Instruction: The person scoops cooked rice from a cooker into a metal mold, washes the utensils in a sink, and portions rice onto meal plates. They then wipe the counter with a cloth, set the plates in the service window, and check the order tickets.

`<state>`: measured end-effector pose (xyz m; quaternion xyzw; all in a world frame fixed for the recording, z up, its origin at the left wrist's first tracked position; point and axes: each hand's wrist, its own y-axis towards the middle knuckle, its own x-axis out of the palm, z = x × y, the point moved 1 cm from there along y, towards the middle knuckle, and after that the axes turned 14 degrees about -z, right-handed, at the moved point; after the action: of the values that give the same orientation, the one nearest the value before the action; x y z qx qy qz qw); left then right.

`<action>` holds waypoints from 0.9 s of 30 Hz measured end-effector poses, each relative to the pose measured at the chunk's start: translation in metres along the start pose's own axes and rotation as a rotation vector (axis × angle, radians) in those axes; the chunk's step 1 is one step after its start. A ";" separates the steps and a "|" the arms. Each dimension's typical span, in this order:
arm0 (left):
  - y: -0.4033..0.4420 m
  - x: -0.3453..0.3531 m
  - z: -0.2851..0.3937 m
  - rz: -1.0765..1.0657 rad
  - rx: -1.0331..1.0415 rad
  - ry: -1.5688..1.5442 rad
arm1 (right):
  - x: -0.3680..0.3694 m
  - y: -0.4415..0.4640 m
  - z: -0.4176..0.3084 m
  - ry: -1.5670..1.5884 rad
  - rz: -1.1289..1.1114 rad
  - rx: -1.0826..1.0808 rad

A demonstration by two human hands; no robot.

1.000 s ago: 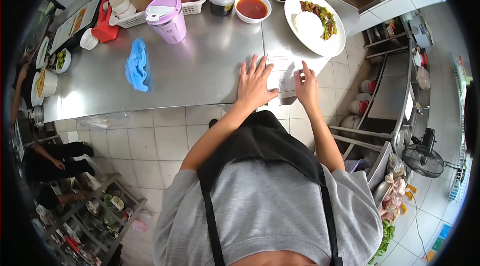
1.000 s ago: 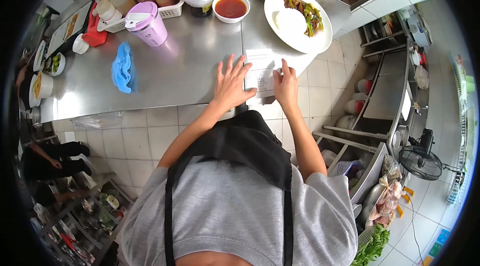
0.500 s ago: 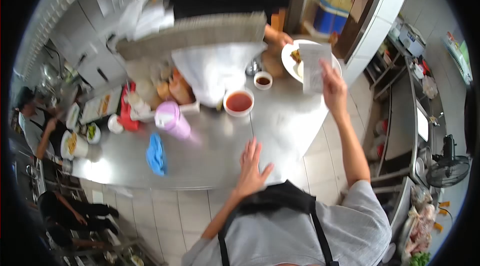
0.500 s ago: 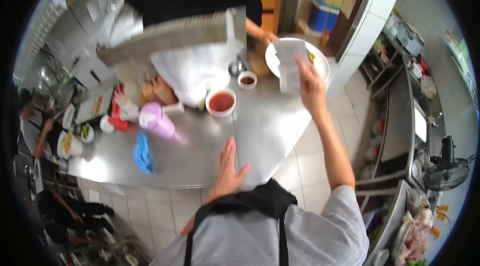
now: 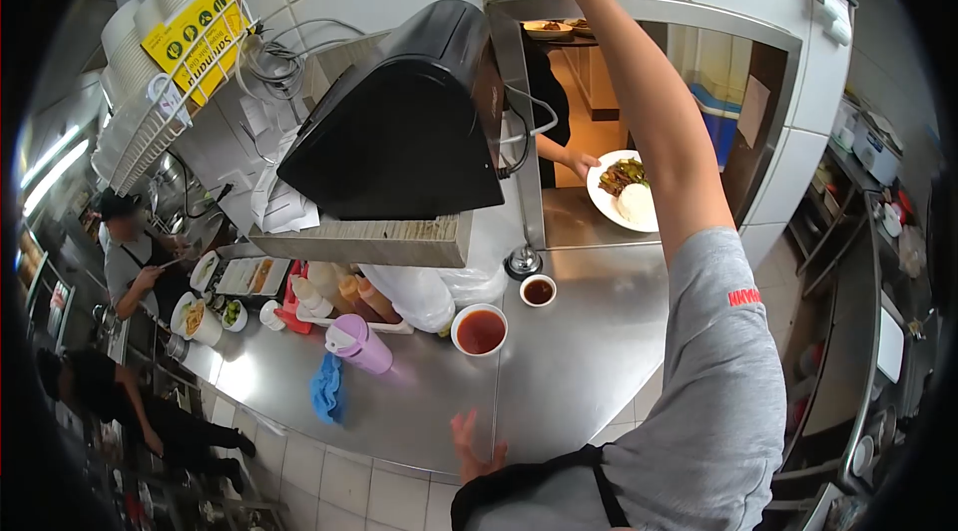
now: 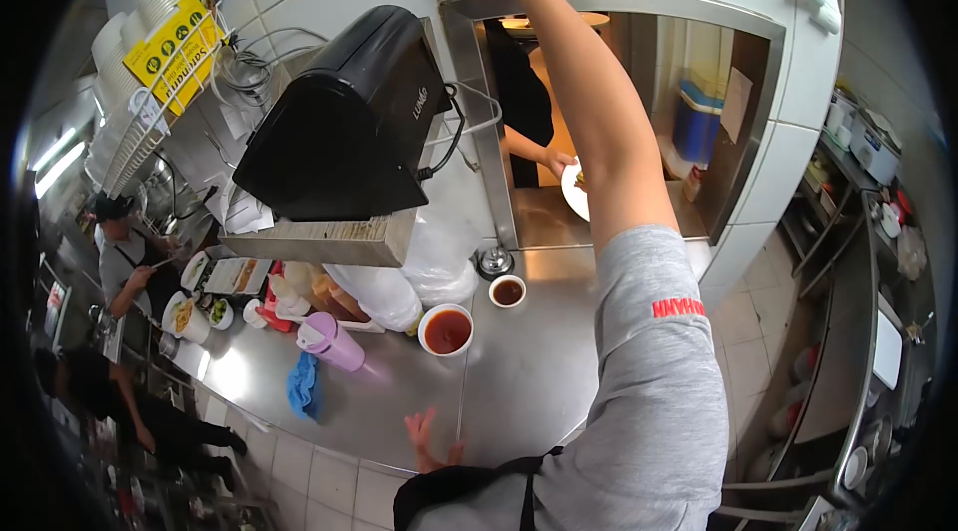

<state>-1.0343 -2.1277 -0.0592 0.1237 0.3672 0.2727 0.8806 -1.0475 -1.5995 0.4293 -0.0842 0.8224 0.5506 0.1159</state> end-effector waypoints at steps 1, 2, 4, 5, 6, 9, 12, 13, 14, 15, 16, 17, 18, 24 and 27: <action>-0.002 0.002 -0.007 -0.003 -0.035 0.006 | 0.004 0.014 0.004 -0.049 0.042 -0.029; -0.002 0.000 -0.010 -0.007 -0.069 0.009 | 0.005 0.023 0.000 -0.101 0.084 -0.056; -0.001 0.002 -0.013 0.012 -0.073 0.021 | 0.007 0.025 -0.003 -0.202 0.194 -0.142; -0.002 0.003 -0.013 0.033 -0.044 0.030 | 0.008 0.017 -0.001 -0.252 0.260 -0.199; 0.000 0.005 -0.013 0.056 -0.011 0.036 | 0.005 0.011 -0.003 -0.306 0.327 -0.259; 0.006 0.012 -0.013 0.058 -0.007 -0.011 | 0.001 0.007 0.004 -0.227 0.199 -0.262; 0.012 0.010 0.004 -0.080 -0.112 0.010 | 0.005 0.012 0.012 -0.438 0.094 -0.149; 0.015 0.010 0.008 -0.090 -0.124 -0.005 | 0.013 0.017 0.021 -0.465 0.122 -0.215; 0.018 0.010 0.011 -0.100 -0.138 -0.019 | 0.016 0.017 0.015 -0.422 0.132 -0.172; 0.017 0.010 0.013 -0.112 -0.154 -0.032 | 0.019 0.013 0.007 -0.379 0.140 -0.127; 0.015 0.011 0.012 -0.090 -0.142 -0.079 | 0.020 0.010 0.001 -0.337 0.148 -0.082; 0.015 0.014 0.011 -0.064 -0.129 -0.127 | 0.022 0.010 0.001 -0.261 0.200 -0.099; 0.015 0.016 0.009 -0.035 -0.114 -0.174 | 0.020 0.012 0.000 -0.265 0.230 -0.121; 0.006 0.017 0.002 -0.089 -0.200 -0.106 | -0.005 -0.014 -0.029 -0.411 0.187 -0.008; 0.005 0.015 0.002 -0.093 -0.208 -0.114 | -0.010 -0.032 -0.054 -0.518 0.087 0.052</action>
<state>-1.0258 -2.1145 -0.0642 0.0295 0.2918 0.2608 0.9198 -1.0350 -1.6621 0.4232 0.0980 0.7819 0.5370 0.3010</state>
